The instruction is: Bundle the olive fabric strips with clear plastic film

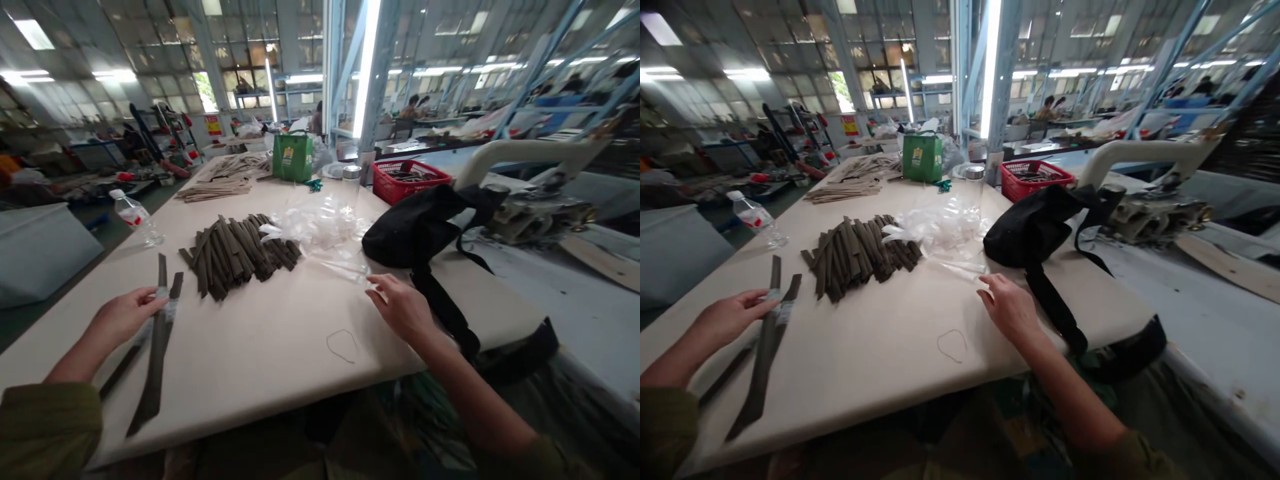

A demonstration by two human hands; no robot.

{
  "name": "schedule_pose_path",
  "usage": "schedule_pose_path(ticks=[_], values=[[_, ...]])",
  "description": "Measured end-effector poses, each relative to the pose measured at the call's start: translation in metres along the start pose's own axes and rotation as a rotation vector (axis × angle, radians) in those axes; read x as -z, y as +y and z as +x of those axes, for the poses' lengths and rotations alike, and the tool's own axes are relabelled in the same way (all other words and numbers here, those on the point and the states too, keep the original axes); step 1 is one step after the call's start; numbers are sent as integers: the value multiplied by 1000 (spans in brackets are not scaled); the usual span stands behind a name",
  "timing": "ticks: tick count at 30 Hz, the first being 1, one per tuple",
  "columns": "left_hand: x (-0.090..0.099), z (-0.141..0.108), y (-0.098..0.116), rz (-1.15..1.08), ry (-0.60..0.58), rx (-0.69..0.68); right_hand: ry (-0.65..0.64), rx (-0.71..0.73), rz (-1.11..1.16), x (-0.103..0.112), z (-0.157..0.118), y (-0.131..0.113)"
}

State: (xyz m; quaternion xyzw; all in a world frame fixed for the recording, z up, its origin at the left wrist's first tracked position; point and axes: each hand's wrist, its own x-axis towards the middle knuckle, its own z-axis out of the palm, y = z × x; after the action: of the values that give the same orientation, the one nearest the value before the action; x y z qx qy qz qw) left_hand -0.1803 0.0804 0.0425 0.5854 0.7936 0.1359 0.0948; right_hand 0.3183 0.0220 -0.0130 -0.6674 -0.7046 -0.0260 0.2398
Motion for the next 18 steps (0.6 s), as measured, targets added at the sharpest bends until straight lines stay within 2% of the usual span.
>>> schedule_pose_path(ticks=[2,4,7,10,14,18], values=[[0,2,-11,131,-13,-15,-59,30,-151,-4,9,2],[1,-8,-8,158,48,-42,-132,44,-227,-10,18,0],[-2,-43,16,4,133,-83,-197,66,-239,-22,34,-7],[-21,-84,53,-225,130,-223,-246,70,-241,-37,53,-18],[-65,-124,99,-499,-37,-426,-278,32,-225,-52,75,-30],[-100,-135,131,-661,-239,-496,-306,-16,-149,-53,85,-33]])
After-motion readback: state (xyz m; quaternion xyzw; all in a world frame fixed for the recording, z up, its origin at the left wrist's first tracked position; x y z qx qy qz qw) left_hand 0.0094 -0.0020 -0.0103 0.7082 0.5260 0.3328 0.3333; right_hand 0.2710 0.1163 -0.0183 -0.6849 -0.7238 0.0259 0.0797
